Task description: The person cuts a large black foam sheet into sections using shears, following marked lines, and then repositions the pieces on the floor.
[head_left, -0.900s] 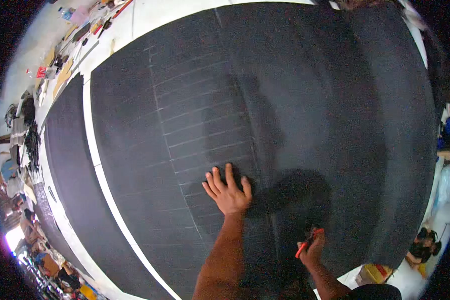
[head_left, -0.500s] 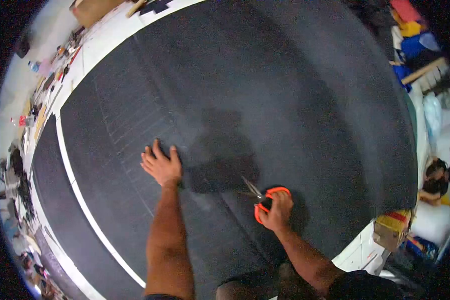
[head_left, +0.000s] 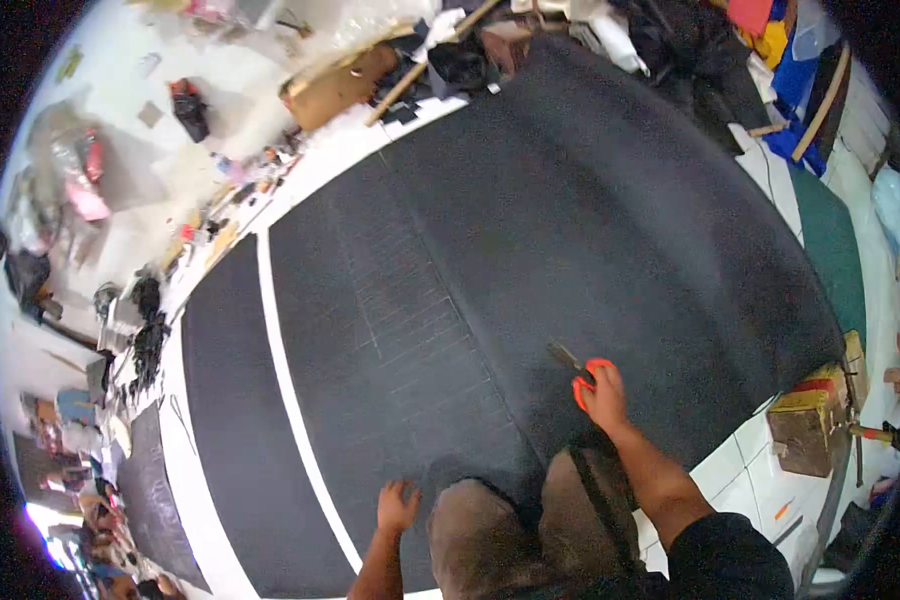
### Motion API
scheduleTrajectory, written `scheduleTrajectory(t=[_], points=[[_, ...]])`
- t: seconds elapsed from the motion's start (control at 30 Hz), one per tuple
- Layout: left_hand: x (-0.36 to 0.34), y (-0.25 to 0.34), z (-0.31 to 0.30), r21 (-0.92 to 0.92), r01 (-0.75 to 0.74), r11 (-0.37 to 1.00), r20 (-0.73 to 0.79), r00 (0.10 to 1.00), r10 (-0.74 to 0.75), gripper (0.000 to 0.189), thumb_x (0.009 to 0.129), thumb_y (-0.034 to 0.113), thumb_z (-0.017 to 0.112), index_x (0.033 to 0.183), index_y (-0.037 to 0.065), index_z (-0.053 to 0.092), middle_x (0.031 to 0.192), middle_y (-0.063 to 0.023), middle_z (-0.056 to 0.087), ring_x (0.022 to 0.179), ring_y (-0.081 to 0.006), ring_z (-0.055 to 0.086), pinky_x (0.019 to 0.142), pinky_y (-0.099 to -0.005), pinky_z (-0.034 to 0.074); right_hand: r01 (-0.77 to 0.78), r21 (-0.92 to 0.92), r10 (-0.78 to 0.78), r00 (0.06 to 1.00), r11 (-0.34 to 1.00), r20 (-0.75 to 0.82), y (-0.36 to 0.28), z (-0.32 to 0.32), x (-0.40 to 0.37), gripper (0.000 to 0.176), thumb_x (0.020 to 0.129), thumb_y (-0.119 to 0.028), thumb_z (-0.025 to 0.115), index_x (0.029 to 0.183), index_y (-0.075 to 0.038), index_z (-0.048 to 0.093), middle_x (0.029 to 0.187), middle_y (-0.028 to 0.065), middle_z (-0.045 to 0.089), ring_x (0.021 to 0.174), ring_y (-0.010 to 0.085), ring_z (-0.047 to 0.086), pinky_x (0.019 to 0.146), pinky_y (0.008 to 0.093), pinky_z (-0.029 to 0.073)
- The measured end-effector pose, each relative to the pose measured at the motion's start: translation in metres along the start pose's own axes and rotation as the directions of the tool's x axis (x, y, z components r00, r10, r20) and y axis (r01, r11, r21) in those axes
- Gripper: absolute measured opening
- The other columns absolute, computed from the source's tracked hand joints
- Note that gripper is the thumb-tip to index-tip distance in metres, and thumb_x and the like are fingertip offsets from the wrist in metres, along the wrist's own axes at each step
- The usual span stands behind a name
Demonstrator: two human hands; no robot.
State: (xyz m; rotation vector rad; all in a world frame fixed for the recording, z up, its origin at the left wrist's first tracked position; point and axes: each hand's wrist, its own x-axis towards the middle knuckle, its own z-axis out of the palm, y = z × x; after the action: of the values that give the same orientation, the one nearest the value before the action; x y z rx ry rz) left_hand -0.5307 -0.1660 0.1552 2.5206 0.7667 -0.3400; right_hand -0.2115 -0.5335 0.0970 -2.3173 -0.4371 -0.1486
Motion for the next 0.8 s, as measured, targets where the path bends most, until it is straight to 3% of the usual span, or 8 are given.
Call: scheduleTrajectory(t=[0.13,0.23,0.27,0.33,0.4,0.53,0.57,0.8], points=[[-0.193,-0.150,0.070,0.028,0.744,0.668,-0.012,0.668,-0.744,0.043,0.085,0.040,0.058,0.102,0.002,0.067,0.096,-0.0232,0.068,0.091,-0.0400,0.066,0.080,-0.0469,0.051,-0.099,-0.147,0.109,0.992,0.984,0.062,0.053,-0.111,-0.142,0.042,0.078,-0.015,0.070,0.114,-0.001,0.055,0.111,0.0201,0.056,0.104,0.0394,0.054,0.091,0.0445,0.043],[-0.235,-0.225,0.106,0.176,0.577,0.798,0.102,0.795,-0.598,0.048,0.086,0.043,0.057,0.099,-0.002,0.068,0.091,-0.0207,0.069,0.086,-0.0364,0.067,0.075,-0.0423,0.052,-0.080,-0.270,0.056,0.994,0.959,-0.094,0.116,-0.147,-0.263,0.037,0.080,-0.025,0.068,0.106,0.000,0.057,0.103,0.0201,0.058,0.099,0.0393,0.055,0.085,0.0473,0.044],[-0.238,-0.246,0.139,-0.396,0.519,0.757,-0.219,0.747,-0.627,0.049,0.086,0.043,0.056,0.094,-0.005,0.068,0.082,-0.0193,0.069,0.077,-0.0346,0.067,0.069,-0.0400,0.051,-0.091,-0.284,0.046,0.985,0.955,-0.164,0.122,-0.166,-0.306,0.037,0.082,-0.034,0.067,0.098,-0.001,0.060,0.097,0.0198,0.059,0.093,0.0396,0.056,0.081,0.0497,0.044],[-0.239,-0.214,0.116,-0.525,0.508,0.683,-0.096,0.761,-0.641,0.045,0.082,0.038,0.063,0.097,-0.005,0.066,0.091,-0.0193,0.069,0.081,-0.0314,0.065,0.073,-0.0399,0.049,0.011,-0.412,-0.042,0.997,0.911,-0.066,0.142,-0.186,-0.386,0.043,0.085,-0.045,0.061,0.095,-0.003,0.059,0.094,0.0191,0.058,0.089,0.0392,0.057,0.080,0.0499,0.044],[-0.233,-0.197,0.103,-0.481,0.588,0.650,-0.029,0.730,-0.682,0.044,0.080,0.032,0.067,0.101,-0.007,0.065,0.095,-0.0198,0.068,0.087,-0.0309,0.064,0.078,-0.0382,0.049,-0.480,-0.268,0.529,0.835,0.836,0.155,0.170,-0.181,-0.448,0.048,0.087,-0.053,0.055,0.094,-0.005,0.059,0.091,0.0175,0.059,0.085,0.0350,0.059,0.077,0.0489,0.047],[-0.216,-0.191,0.136,-0.680,0.377,0.629,-0.178,0.747,-0.640,0.052,0.079,0.035,0.069,0.105,-0.009,0.063,0.099,-0.0217,0.068,0.094,-0.0313,0.065,0.084,-0.0356,0.049,-0.461,-0.701,0.572,0.815,0.544,-0.092,0.178,-0.144,-0.484,0.047,0.082,-0.049,0.062,0.099,-0.005,0.062,0.081,0.0121,0.061,0.078,0.0308,0.062,0.071,0.0456,0.052],[-0.229,-0.177,0.129,-0.765,0.376,0.522,-0.061,0.766,-0.641,0.057,0.077,0.039,0.070,0.107,-0.009,0.062,0.100,-0.0219,0.068,0.097,-0.0308,0.065,0.085,-0.0359,0.049,-0.611,-0.333,0.641,0.767,0.718,-0.024,0.180,-0.145,-0.475,0.052,0.083,-0.047,0.061,0.105,0.000,0.060,0.086,0.0142,0.064,0.078,0.0327,0.064,0.075,0.0447,0.053],[-0.265,-0.189,0.147,-0.431,0.702,0.567,0.011,0.633,-0.774,0.069,0.073,0.042,0.073,0.117,-0.009,0.055,0.108,-0.0235,0.060,0.100,-0.0345,0.061,0.087,-0.0392,0.048,-0.381,-0.641,0.555,0.828,0.666,0.085,0.280,-0.115,-0.451,0.033,0.082,-0.038,0.060,0.097,-0.008,0.065,0.092,0.0128,0.066,0.082,0.0337,0.065,0.071,0.0475,0.052]])
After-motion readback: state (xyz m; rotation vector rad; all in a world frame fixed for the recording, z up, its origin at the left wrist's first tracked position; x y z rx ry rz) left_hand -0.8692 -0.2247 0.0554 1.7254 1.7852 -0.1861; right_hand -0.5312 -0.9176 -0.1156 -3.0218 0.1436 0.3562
